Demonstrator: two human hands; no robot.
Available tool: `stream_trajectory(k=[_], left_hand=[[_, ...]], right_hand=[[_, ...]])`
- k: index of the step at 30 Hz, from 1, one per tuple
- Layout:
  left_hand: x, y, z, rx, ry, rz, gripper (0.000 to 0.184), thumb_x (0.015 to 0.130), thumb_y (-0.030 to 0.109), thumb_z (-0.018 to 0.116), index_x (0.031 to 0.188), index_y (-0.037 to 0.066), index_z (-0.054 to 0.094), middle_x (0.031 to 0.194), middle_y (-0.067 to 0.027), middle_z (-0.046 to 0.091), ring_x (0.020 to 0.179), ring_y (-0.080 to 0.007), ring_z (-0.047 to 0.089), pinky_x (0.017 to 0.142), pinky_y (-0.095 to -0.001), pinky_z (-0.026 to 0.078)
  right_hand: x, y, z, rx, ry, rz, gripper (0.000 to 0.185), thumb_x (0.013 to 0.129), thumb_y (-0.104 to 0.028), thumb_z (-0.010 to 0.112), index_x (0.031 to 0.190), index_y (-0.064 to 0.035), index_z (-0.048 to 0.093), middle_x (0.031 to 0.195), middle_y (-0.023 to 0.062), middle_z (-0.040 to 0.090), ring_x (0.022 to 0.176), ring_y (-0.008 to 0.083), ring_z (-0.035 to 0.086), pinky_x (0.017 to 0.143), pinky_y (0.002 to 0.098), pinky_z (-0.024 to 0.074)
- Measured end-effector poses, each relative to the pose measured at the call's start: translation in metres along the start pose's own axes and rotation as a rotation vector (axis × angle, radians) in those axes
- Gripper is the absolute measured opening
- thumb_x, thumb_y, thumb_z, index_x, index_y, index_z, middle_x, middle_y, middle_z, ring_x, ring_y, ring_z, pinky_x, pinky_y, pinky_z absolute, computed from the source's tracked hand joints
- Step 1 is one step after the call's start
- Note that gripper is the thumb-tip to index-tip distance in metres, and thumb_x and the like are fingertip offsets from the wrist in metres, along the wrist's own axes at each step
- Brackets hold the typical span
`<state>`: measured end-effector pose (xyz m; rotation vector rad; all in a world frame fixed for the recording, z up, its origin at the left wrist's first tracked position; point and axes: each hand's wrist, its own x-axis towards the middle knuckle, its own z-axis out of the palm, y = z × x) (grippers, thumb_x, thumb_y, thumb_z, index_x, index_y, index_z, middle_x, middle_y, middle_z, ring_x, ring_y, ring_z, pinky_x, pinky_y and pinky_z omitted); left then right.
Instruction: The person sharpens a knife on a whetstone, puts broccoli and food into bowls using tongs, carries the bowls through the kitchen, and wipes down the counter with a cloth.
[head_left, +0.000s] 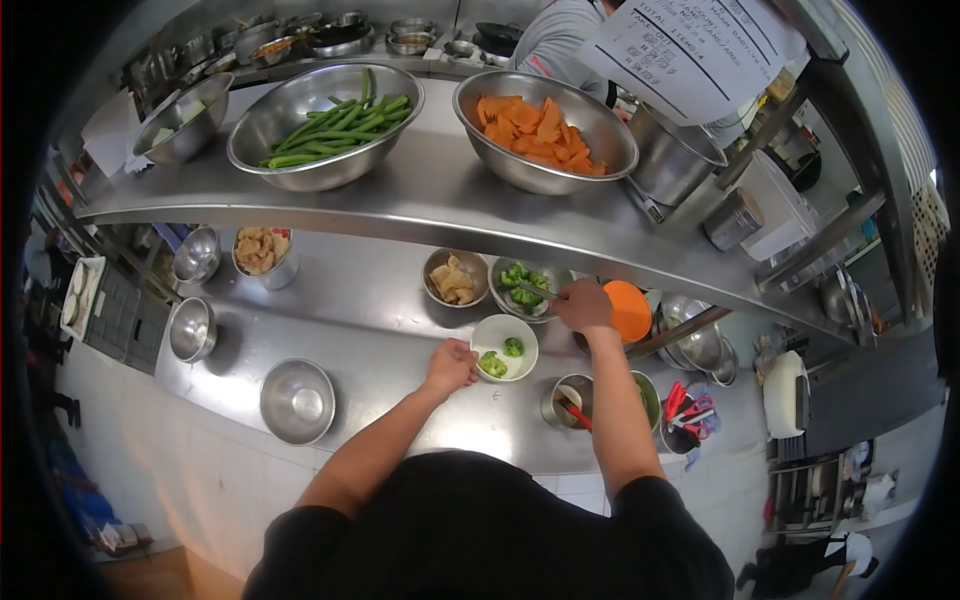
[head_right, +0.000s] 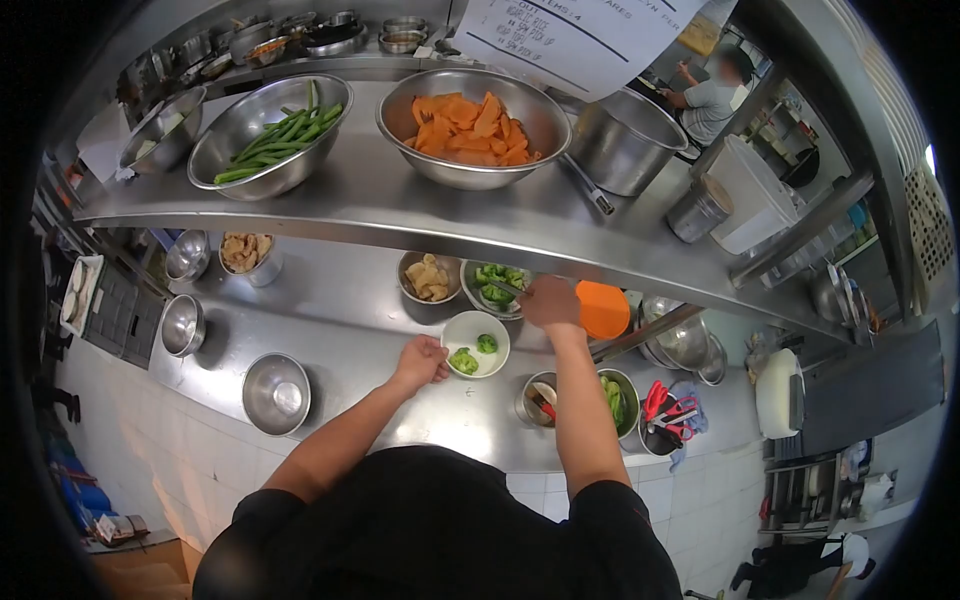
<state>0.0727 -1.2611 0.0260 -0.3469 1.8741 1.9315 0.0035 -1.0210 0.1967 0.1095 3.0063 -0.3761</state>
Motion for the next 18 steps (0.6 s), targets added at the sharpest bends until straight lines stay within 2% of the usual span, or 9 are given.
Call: stream_trajectory(k=[3, 6, 9, 12, 14, 18], left_hand=[[-0.003, 0.003, -0.001, 0.01, -0.008, -0.012, 0.027, 0.098, 0.015, 0.067, 0.115, 0.0, 0.053, 0.082, -0.0109, 0.068, 0.063, -0.0183, 0.068, 0.054, -0.0308, 0.056], [-0.002, 0.002, -0.002, -0.007, -0.01, -0.007, 0.027, 0.098, 0.015, 0.067, 0.115, 0.0, 0.053, 0.081, -0.0109, 0.068, 0.064, -0.0184, 0.068, 0.055, -0.0309, 0.056], [-0.005, 0.003, -0.002, -0.01, -0.011, -0.012, 0.027, 0.098, 0.016, 0.067, 0.115, 0.0, 0.053, 0.081, -0.0108, 0.068, 0.064, -0.0183, 0.068, 0.055, -0.0309, 0.056], [-0.003, 0.004, -0.002, -0.014, -0.016, -0.017, 0.028, 0.099, 0.016, 0.067, 0.116, -0.001, 0.053, 0.082, -0.011, 0.068, 0.064, -0.0182, 0.068, 0.056, -0.031, 0.056], [-0.002, 0.002, -0.002, -0.021, -0.026, -0.016, 0.028, 0.099, 0.016, 0.067, 0.117, -0.001, 0.054, 0.083, -0.011, 0.069, 0.065, -0.0182, 0.068, 0.056, -0.0311, 0.056], [0.001, -0.003, -0.002, -0.052, -0.014, -0.004, 0.029, 0.097, 0.014, 0.067, 0.116, -0.002, 0.053, 0.081, -0.0118, 0.069, 0.061, -0.0169, 0.067, 0.052, -0.0302, 0.055]], right_hand=[[-0.027, -0.009, -0.024, 0.017, -0.091, -0.001, 0.027, 0.085, -0.035, 0.073, 0.098, -0.0122, 0.08, 0.099, 0.0137, 0.075, 0.093, 0.0356, 0.071, 0.083, 0.045, 0.0551], [-0.042, -0.019, -0.034, -0.055, -0.15, -0.072, 0.028, 0.085, -0.034, 0.074, 0.098, -0.0104, 0.08, 0.101, 0.0144, 0.075, 0.094, 0.0361, 0.071, 0.084, 0.0453, 0.0553], [-0.016, -0.017, -0.021, -0.153, -0.074, 0.022, 0.031, 0.084, -0.033, 0.074, 0.101, -0.0073, 0.078, 0.105, 0.0164, 0.074, 0.1, 0.0362, 0.071, 0.086, 0.0459, 0.0559], [0.02, -0.001, 0.021, -0.263, 0.002, 0.035, 0.034, 0.083, -0.031, 0.074, 0.104, -0.0044, 0.075, 0.109, 0.0196, 0.073, 0.105, 0.0371, 0.07, 0.09, 0.0473, 0.056], [0.033, 0.007, 0.044, -0.274, -0.025, 0.03, 0.036, 0.082, -0.03, 0.074, 0.107, -0.0039, 0.074, 0.111, 0.021, 0.072, 0.106, 0.0379, 0.069, 0.091, 0.0483, 0.0557], [0.023, 0.014, 0.029, -0.201, 0.015, 0.012, 0.035, 0.082, -0.032, 0.074, 0.103, -0.0046, 0.075, 0.113, 0.0196, 0.072, 0.104, 0.0378, 0.069, 0.09, 0.0489, 0.0556]])
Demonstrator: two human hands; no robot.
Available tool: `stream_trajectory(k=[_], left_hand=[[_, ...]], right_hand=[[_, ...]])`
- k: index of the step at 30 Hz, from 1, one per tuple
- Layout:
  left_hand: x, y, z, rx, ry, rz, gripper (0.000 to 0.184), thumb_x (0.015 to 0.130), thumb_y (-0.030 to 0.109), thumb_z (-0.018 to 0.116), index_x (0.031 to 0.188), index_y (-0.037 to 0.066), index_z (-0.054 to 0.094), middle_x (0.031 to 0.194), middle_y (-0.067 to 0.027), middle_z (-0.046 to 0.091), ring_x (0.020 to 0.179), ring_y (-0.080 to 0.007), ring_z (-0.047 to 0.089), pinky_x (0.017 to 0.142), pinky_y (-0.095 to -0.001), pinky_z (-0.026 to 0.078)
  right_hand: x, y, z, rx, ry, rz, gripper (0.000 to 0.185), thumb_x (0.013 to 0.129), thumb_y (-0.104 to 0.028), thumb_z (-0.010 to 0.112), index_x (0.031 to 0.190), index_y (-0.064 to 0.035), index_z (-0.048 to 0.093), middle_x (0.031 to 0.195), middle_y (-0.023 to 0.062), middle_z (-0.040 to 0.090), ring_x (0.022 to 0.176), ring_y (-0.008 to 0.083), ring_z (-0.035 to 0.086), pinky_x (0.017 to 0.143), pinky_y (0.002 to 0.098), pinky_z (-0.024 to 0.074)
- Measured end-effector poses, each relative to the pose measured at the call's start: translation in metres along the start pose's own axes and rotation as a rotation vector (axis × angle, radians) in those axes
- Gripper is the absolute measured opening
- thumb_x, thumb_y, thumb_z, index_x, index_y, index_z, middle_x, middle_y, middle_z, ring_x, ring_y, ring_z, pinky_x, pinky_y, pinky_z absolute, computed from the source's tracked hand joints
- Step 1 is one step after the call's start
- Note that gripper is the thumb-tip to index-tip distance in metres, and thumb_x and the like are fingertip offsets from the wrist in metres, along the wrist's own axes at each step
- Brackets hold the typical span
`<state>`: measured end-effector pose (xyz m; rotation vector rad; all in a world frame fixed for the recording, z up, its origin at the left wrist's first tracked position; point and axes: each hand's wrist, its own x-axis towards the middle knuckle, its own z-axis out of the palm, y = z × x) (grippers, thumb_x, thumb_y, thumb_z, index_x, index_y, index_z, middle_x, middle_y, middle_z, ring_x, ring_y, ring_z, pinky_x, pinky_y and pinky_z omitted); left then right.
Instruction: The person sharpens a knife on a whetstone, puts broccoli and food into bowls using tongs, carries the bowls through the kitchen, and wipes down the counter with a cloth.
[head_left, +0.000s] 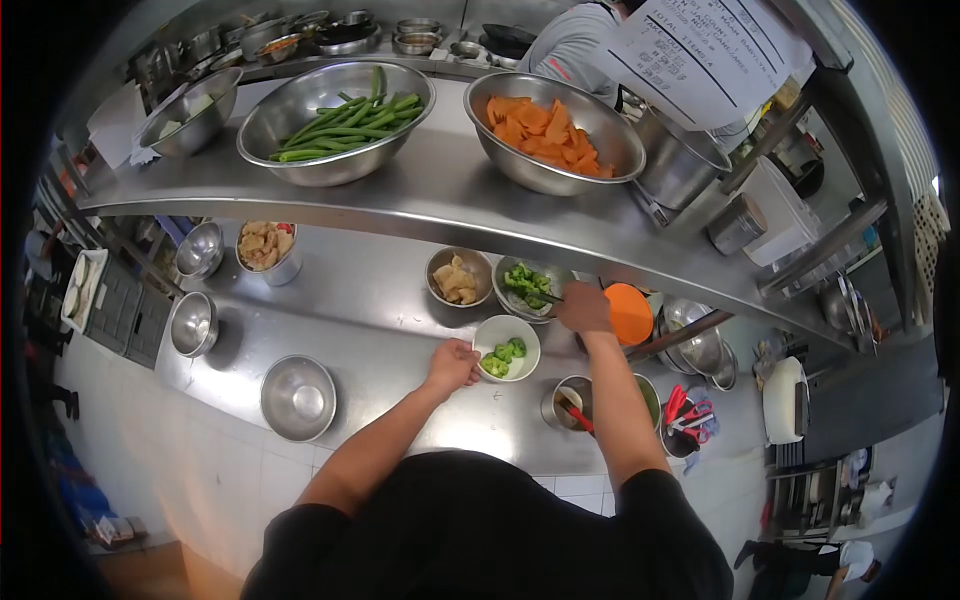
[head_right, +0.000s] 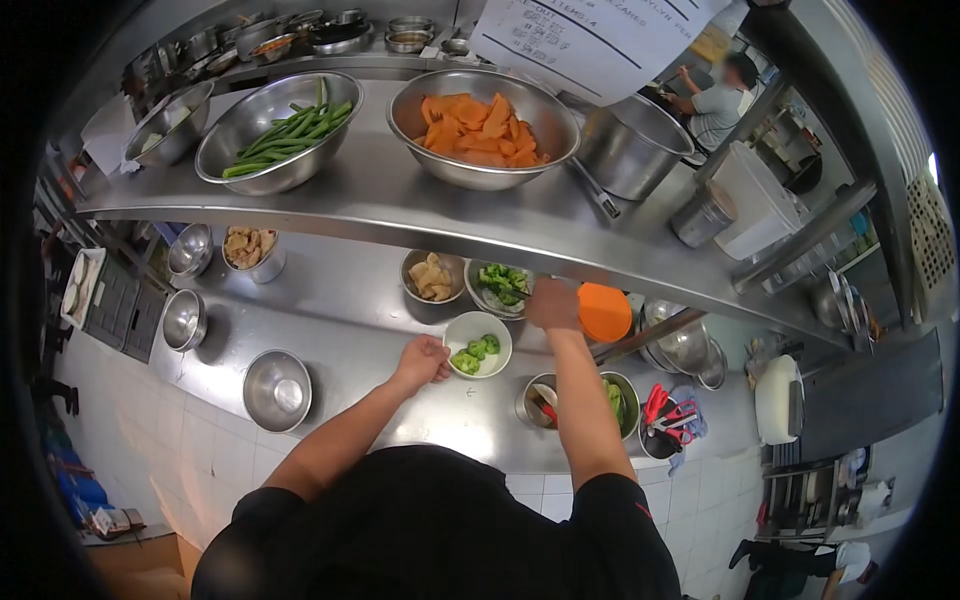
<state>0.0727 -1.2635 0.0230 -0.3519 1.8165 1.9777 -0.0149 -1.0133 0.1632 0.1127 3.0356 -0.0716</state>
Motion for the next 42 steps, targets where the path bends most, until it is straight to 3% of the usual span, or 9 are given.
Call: stream_trajectory(k=[6, 9, 14, 20, 23, 28, 30, 36, 42], left_hand=[[-0.003, 0.002, 0.001, -0.009, -0.003, -0.031, 0.03, 0.098, 0.016, 0.068, 0.117, -0.001, 0.053, 0.082, -0.0115, 0.069, 0.062, -0.0175, 0.067, 0.053, -0.0305, 0.056], [-0.003, 0.002, 0.002, -0.003, 0.001, -0.037, 0.026, 0.099, 0.017, 0.067, 0.115, 0.0, 0.055, 0.083, -0.0109, 0.069, 0.065, -0.0187, 0.068, 0.056, -0.0313, 0.057], [-0.004, 0.005, 0.003, -0.04, 0.015, -0.032, 0.026, 0.094, 0.012, 0.067, 0.112, -0.002, 0.053, 0.078, -0.0122, 0.068, 0.059, -0.017, 0.067, 0.05, -0.0298, 0.055], [-0.021, 0.037, 0.004, 0.169, 0.148, 0.166, 0.019, 0.088, 0.006, 0.066, 0.1, -0.004, 0.056, 0.069, -0.0134, 0.067, 0.052, -0.019, 0.066, 0.045, -0.0318, 0.053], [-0.008, 0.023, -0.009, 0.18, 0.063, -0.071, 0.016, 0.088, 0.006, 0.066, 0.095, -0.004, 0.057, 0.067, -0.0143, 0.067, 0.051, -0.0199, 0.066, 0.046, -0.0327, 0.054], [-0.025, 0.021, 0.002, 0.027, 0.043, -0.013, 0.015, 0.09, 0.005, 0.064, 0.097, -0.005, 0.056, 0.072, -0.0148, 0.068, 0.057, -0.0208, 0.069, 0.048, -0.0319, 0.056], [-0.021, 0.013, -0.004, 0.041, 0.016, -0.057, 0.015, 0.091, 0.005, 0.064, 0.099, -0.005, 0.055, 0.074, -0.0148, 0.068, 0.059, -0.0209, 0.069, 0.049, -0.0314, 0.057], [-0.027, 0.004, -0.008, -0.038, 0.02, -0.042, 0.018, 0.095, 0.009, 0.066, 0.102, -0.004, 0.055, 0.077, -0.014, 0.069, 0.061, -0.0199, 0.069, 0.052, -0.0311, 0.058], [-0.022, -0.002, -0.009, -0.024, 0.019, -0.044, 0.021, 0.097, 0.012, 0.068, 0.105, -0.003, 0.055, 0.079, -0.0134, 0.069, 0.063, -0.0195, 0.07, 0.053, -0.0309, 0.058]], right_hand=[[-0.057, -0.016, -0.09, 0.095, -0.263, -0.088, 0.029, 0.085, -0.029, 0.069, 0.097, -0.0047, 0.077, 0.103, 0.0211, 0.074, 0.103, 0.0364, 0.071, 0.089, 0.0477, 0.0566], [-0.025, -0.012, -0.044, -0.007, -0.04, -0.046, 0.027, 0.083, -0.031, 0.073, 0.093, -0.0064, 0.078, 0.108, 0.0188, 0.073, 0.098, 0.0371, 0.071, 0.086, 0.0491, 0.0561], [0.024, -0.01, 0.034, -0.027, 0.069, -0.029, 0.028, 0.085, -0.029, 0.071, 0.098, -0.0048, 0.076, 0.104, 0.0233, 0.073, 0.101, 0.0404, 0.07, 0.088, 0.049, 0.056], [-0.016, -0.003, -0.017, 0.128, 0.069, -0.002, 0.028, 0.086, -0.031, 0.071, 0.1, -0.0069, 0.077, 0.102, 0.019, 0.074, 0.101, 0.0367, 0.07, 0.089, 0.0466, 0.0556], [-0.056, -0.001, -0.049, 0.175, -0.002, -0.018, 0.027, 0.087, -0.035, 0.071, 0.1, -0.0115, 0.077, 0.101, 0.0148, 0.075, 0.101, 0.0363, 0.07, 0.09, 0.0466, 0.0554], [-0.101, -0.017, -0.032, 0.145, -0.029, -0.185, 0.029, 0.088, -0.037, 0.071, 0.1, -0.0105, 0.077, 0.101, 0.0149, 0.075, 0.099, 0.0372, 0.07, 0.089, 0.047, 0.0554], [-0.093, -0.019, -0.007, 0.129, 0.025, -0.228, 0.031, 0.088, -0.037, 0.071, 0.1, -0.0081, 0.076, 0.102, 0.0158, 0.074, 0.099, 0.0374, 0.07, 0.089, 0.0467, 0.0557], [-0.005, 0.0, 0.007, -0.003, 0.038, 0.042, 0.032, 0.086, -0.029, 0.068, 0.104, -0.0032, 0.074, 0.112, 0.0204, 0.072, 0.104, 0.0393, 0.07, 0.089, 0.0482, 0.0558], [0.017, 0.004, 0.021, -0.12, 0.021, -0.035, 0.026, 0.086, -0.026, 0.067, 0.098, -0.0035, 0.074, 0.106, 0.018, 0.074, 0.104, 0.037, 0.07, 0.089, 0.048, 0.0558]])
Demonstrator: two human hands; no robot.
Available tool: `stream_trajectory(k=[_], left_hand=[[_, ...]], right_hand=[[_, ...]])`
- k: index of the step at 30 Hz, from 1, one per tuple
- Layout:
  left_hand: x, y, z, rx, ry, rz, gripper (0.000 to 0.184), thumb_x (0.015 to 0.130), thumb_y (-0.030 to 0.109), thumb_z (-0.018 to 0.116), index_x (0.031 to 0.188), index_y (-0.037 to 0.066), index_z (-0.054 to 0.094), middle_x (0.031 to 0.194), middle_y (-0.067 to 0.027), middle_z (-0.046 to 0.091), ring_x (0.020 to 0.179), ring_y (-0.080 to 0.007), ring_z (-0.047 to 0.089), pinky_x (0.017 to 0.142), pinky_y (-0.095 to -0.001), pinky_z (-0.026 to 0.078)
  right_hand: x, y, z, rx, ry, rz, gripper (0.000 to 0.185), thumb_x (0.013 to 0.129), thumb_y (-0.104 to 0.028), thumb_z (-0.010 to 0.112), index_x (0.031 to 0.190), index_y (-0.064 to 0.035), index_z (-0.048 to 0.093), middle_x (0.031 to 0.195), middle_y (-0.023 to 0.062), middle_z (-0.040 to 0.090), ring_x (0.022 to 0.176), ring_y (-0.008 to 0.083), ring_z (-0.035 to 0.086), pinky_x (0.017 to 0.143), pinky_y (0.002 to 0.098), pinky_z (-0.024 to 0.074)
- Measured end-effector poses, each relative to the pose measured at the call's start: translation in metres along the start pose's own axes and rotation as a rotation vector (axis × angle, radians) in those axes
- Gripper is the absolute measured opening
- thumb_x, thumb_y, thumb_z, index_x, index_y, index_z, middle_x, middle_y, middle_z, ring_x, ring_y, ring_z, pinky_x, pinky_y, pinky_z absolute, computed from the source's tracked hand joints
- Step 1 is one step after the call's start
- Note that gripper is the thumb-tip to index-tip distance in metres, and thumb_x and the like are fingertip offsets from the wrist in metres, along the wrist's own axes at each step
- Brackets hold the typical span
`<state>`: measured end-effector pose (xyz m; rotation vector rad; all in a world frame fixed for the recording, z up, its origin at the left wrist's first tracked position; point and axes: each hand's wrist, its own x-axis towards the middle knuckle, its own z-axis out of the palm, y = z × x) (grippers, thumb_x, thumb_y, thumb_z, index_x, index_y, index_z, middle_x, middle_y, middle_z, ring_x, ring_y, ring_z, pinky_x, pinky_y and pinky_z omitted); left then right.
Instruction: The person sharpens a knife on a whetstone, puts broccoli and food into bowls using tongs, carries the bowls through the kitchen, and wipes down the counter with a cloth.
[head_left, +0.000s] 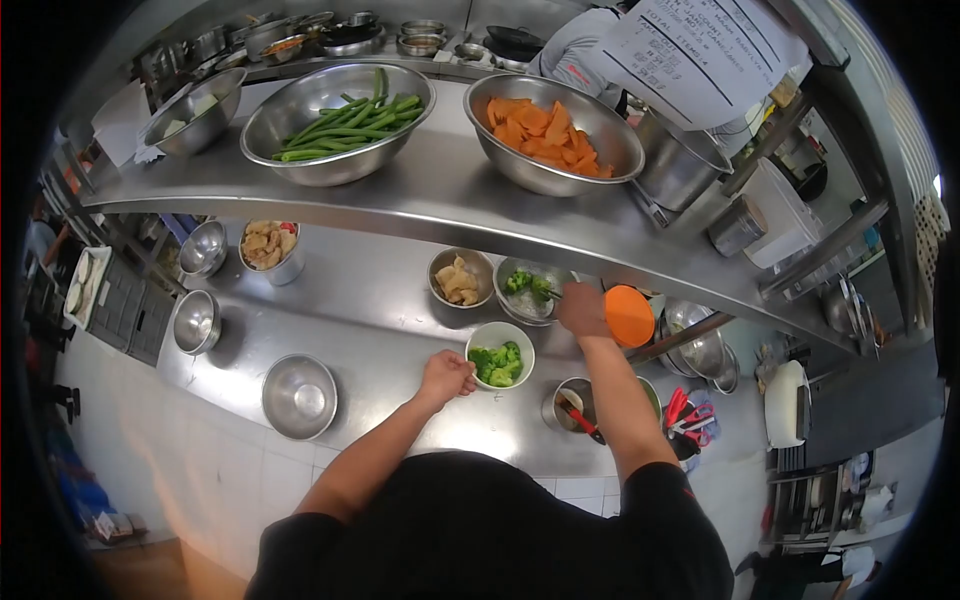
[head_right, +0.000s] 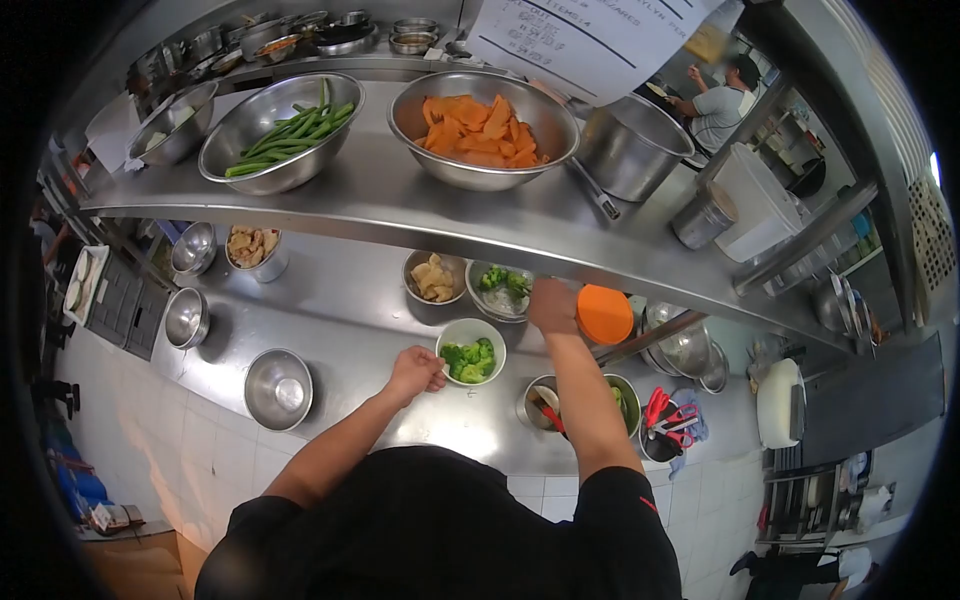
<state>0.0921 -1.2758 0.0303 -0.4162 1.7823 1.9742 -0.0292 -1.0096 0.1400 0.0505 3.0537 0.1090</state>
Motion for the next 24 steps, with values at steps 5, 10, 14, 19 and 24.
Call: stream_trajectory(k=[5, 10, 14, 19, 24], left_hand=[[0.0, -0.002, 0.0, -0.014, -0.014, -0.007, 0.023, 0.098, 0.014, 0.068, 0.105, -0.002, 0.055, 0.079, -0.013, 0.07, 0.063, -0.0195, 0.07, 0.053, -0.0308, 0.058], [-0.002, 0.0, 0.001, -0.042, -0.013, -0.004, 0.022, 0.098, 0.014, 0.068, 0.103, -0.002, 0.055, 0.078, -0.0123, 0.069, 0.063, -0.0188, 0.069, 0.053, -0.0303, 0.058], [-0.002, -0.003, 0.002, -0.074, -0.013, 0.007, 0.021, 0.097, 0.014, 0.069, 0.101, -0.002, 0.056, 0.078, -0.0117, 0.068, 0.062, -0.0181, 0.068, 0.053, -0.0299, 0.057], [-0.002, -0.001, 0.001, -0.026, -0.005, 0.013, 0.022, 0.097, 0.015, 0.069, 0.102, -0.002, 0.055, 0.079, -0.0118, 0.068, 0.063, -0.0185, 0.069, 0.054, -0.0304, 0.058], [-0.001, -0.002, 0.0, -0.011, -0.029, -0.002, 0.023, 0.099, 0.017, 0.068, 0.106, 0.0, 0.055, 0.08, -0.0116, 0.068, 0.065, -0.0196, 0.07, 0.057, -0.0315, 0.059]], right_hand=[[-0.065, -0.007, -0.077, 0.143, -0.004, 0.001, 0.026, 0.085, -0.029, 0.071, 0.101, -0.0108, 0.076, 0.108, 0.0133, 0.074, 0.104, 0.0336, 0.07, 0.088, 0.046, 0.0557], [-0.08, -0.016, -0.092, 0.179, -0.081, -0.074, 0.029, 0.085, -0.026, 0.069, 0.104, -0.0055, 0.076, 0.11, 0.0204, 0.073, 0.106, 0.0379, 0.069, 0.092, 0.0477, 0.0551], [0.004, -0.003, -0.015, 0.086, 0.042, 0.028, 0.027, 0.084, -0.025, 0.071, 0.104, -0.0075, 0.076, 0.111, 0.0183, 0.072, 0.107, 0.0379, 0.068, 0.091, 0.0448, 0.0558], [0.023, 0.001, 0.007, 0.046, 0.08, -0.012, 0.028, 0.084, -0.023, 0.07, 0.106, -0.008, 0.075, 0.109, 0.0199, 0.073, 0.107, 0.0401, 0.068, 0.09, 0.0446, 0.0559], [-0.035, -0.001, -0.068, 0.214, 0.008, 0.066, 0.035, 0.081, -0.029, 0.071, 0.109, -0.0083, 0.075, 0.109, 0.0176, 0.074, 0.105, 0.037, 0.069, 0.09, 0.045, 0.0551]])
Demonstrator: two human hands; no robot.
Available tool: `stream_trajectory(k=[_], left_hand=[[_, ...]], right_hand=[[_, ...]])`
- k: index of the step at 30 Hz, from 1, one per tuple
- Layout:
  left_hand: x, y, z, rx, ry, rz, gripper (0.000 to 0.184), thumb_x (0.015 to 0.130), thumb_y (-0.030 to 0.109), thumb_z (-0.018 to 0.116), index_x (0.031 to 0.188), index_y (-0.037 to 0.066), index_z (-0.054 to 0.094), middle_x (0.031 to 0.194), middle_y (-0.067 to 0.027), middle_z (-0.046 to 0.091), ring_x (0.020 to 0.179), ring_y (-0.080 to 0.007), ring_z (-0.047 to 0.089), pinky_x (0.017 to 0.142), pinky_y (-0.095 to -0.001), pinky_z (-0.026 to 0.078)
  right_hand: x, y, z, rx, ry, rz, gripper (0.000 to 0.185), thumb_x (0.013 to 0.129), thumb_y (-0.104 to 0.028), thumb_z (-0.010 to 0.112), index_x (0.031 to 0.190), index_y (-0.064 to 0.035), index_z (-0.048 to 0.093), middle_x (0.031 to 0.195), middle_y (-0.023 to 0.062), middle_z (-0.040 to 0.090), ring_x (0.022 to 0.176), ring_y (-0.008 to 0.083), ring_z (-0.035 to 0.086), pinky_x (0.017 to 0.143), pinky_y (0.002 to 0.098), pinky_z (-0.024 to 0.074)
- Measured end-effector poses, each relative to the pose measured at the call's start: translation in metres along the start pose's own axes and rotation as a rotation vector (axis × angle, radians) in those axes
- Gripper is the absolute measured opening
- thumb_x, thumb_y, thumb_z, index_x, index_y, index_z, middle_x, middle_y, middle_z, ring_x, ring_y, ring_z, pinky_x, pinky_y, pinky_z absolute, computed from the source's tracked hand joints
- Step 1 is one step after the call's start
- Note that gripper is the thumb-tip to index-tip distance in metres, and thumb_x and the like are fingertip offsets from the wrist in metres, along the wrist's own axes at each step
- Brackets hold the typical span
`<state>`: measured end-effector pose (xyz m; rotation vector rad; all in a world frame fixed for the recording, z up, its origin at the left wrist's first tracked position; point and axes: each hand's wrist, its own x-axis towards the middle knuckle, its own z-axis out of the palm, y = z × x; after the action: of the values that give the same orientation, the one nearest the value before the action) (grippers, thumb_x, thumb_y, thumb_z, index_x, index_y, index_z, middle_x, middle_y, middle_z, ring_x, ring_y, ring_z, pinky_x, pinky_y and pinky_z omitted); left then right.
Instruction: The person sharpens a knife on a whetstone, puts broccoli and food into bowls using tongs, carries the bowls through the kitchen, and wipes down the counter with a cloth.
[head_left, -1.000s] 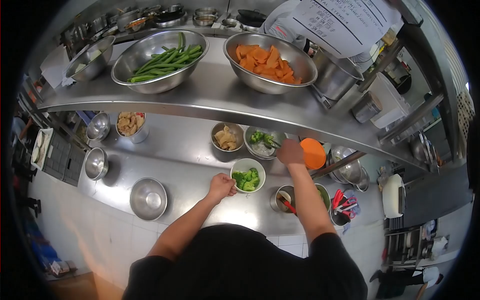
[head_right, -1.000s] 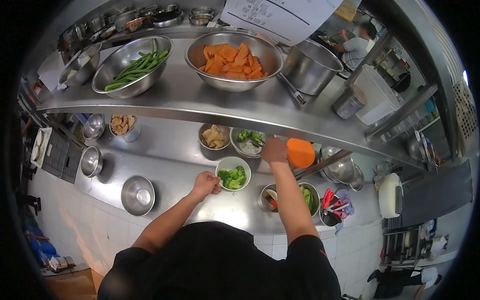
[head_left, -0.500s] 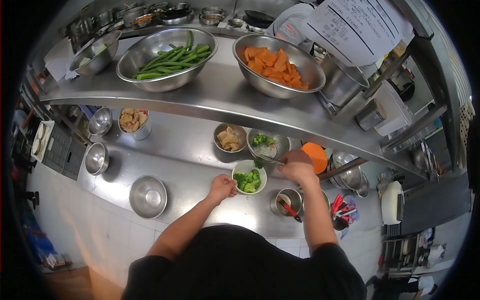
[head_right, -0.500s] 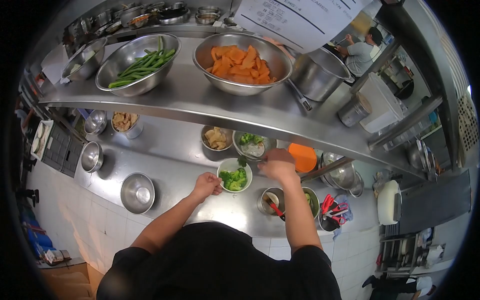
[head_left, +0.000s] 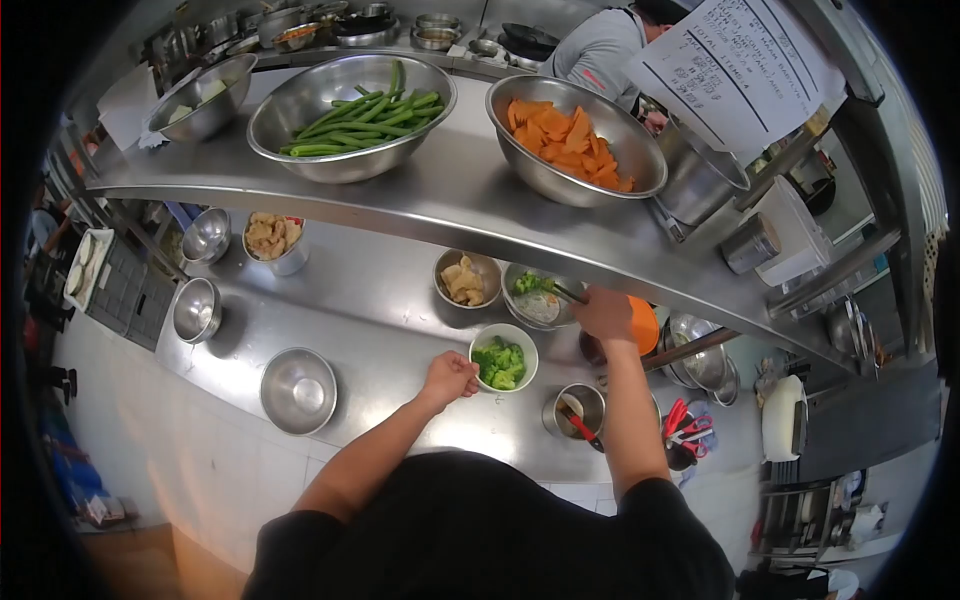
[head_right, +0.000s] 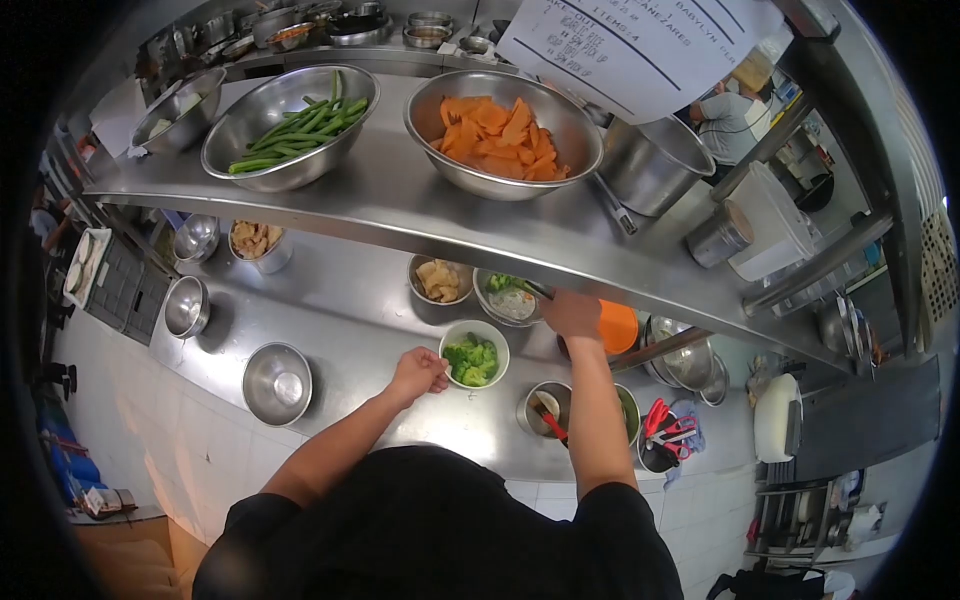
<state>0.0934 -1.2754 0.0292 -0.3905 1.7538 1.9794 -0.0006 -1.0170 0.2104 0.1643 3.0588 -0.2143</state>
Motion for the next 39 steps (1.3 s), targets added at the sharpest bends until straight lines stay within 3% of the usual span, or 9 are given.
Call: stream_trajectory(k=[4, 6, 9, 12, 17, 21, 27, 33, 39], left_hand=[[0.002, -0.002, 0.0, -0.037, 0.006, -0.005, 0.024, 0.098, 0.016, 0.069, 0.105, -0.002, 0.054, 0.079, -0.0122, 0.069, 0.064, -0.0188, 0.07, 0.054, -0.0304, 0.057], [0.003, -0.003, 0.001, -0.043, 0.01, -0.007, 0.024, 0.098, 0.016, 0.069, 0.104, -0.002, 0.055, 0.079, -0.0122, 0.069, 0.064, -0.0188, 0.07, 0.054, -0.0304, 0.057], [0.003, -0.005, 0.001, -0.053, 0.016, 0.009, 0.024, 0.097, 0.016, 0.07, 0.104, -0.002, 0.055, 0.079, -0.0122, 0.069, 0.064, -0.0187, 0.07, 0.053, -0.0302, 0.057], [0.001, -0.001, 0.002, -0.046, 0.019, -0.002, 0.024, 0.097, 0.015, 0.07, 0.104, -0.002, 0.055, 0.079, -0.0119, 0.068, 0.064, -0.0185, 0.069, 0.053, -0.0302, 0.057], [0.003, -0.004, 0.0, -0.04, 0.008, 0.015, 0.024, 0.097, 0.015, 0.07, 0.104, -0.002, 0.054, 0.078, -0.0113, 0.068, 0.063, -0.0179, 0.069, 0.053, -0.0302, 0.057], [0.004, -0.003, 0.0, 0.006, -0.006, 0.004, 0.022, 0.098, 0.017, 0.069, 0.105, 0.0, 0.055, 0.081, -0.011, 0.068, 0.067, -0.0197, 0.07, 0.057, -0.0319, 0.059], [0.006, -0.006, -0.001, -0.004, -0.005, 0.0, 0.023, 0.098, 0.018, 0.069, 0.104, 0.0, 0.055, 0.081, -0.0111, 0.068, 0.066, -0.0197, 0.07, 0.057, -0.0316, 0.058], [0.0, -0.002, 0.0, -0.029, 0.001, 0.014, 0.024, 0.098, 0.017, 0.069, 0.106, 0.0, 0.055, 0.081, -0.0105, 0.068, 0.066, -0.019, 0.069, 0.056, -0.0309, 0.058], [0.003, -0.003, -0.001, -0.014, -0.005, 0.015, 0.025, 0.098, 0.018, 0.069, 0.107, 0.0, 0.054, 0.081, -0.0105, 0.068, 0.066, -0.0187, 0.069, 0.057, -0.0308, 0.058]], right_hand=[[-0.021, -0.007, -0.031, -0.053, -0.281, -0.092, 0.04, 0.083, -0.034, 0.069, 0.115, -0.0104, 0.074, 0.113, 0.0154, 0.073, 0.108, 0.0361, 0.068, 0.095, 0.0464, 0.0524], [-0.006, -0.015, -0.024, -0.08, -0.302, -0.063, 0.042, 0.086, -0.034, 0.064, 0.121, -0.0113, 0.072, 0.121, 0.0152, 0.071, 0.117, 0.0371, 0.064, 0.102, 0.0479, 0.0487], [0.047, -0.005, 0.038, -0.055, -0.112, 0.005, 0.047, 0.087, -0.03, 0.064, 0.13, -0.0119, 0.066, 0.137, 0.0161, 0.063, 0.129, 0.0377, 0.056, 0.109, 0.0484, 0.044], [0.07, -0.009, 0.069, -0.319, 0.055, -0.091, 0.05, 0.086, -0.038, 0.066, 0.127, -0.0102, 0.069, 0.131, 0.0179, 0.066, 0.124, 0.0322, 0.062, 0.104, 0.0428, 0.0491], [0.094, 0.032, 0.103, -0.19, -0.011, -0.06, 0.05, 0.087, -0.042, 0.067, 0.125, -0.0087, 0.07, 0.123, 0.0188, 0.07, 0.115, 0.0349, 0.066, 0.1, 0.043, 0.0508], [0.039, 0.035, 0.055, 0.052, 0.083, 0.023, 0.041, 0.084, -0.039, 0.072, 0.11, -0.0083, 0.076, 0.106, 0.0201, 0.074, 0.104, 0.035, 0.07, 0.093, 0.0436, 0.0529], [-0.022, -0.001, -0.021, 0.027, -0.255, -0.186, 0.035, 0.08, -0.037, 0.075, 0.096, -0.0056, 0.079, 0.101, 0.0221, 0.073, 0.098, 0.036, 0.071, 0.084, 0.0447, 0.0548], [0.063, 0.003, 0.076, -0.081, -0.034, 0.021, 0.04, 0.082, -0.04, 0.071, 0.101, -0.0056, 0.079, 0.105, 0.0239, 0.072, 0.101, 0.0376, 0.07, 0.09, 0.0456, 0.0547], [0.082, 0.033, 0.099, -0.068, 0.047, -0.125, 0.043, 0.084, -0.043, 0.07, 0.098, -0.0029, 0.078, 0.102, 0.0214, 0.074, 0.099, 0.0395, 0.07, 0.087, 0.0457, 0.0554]])
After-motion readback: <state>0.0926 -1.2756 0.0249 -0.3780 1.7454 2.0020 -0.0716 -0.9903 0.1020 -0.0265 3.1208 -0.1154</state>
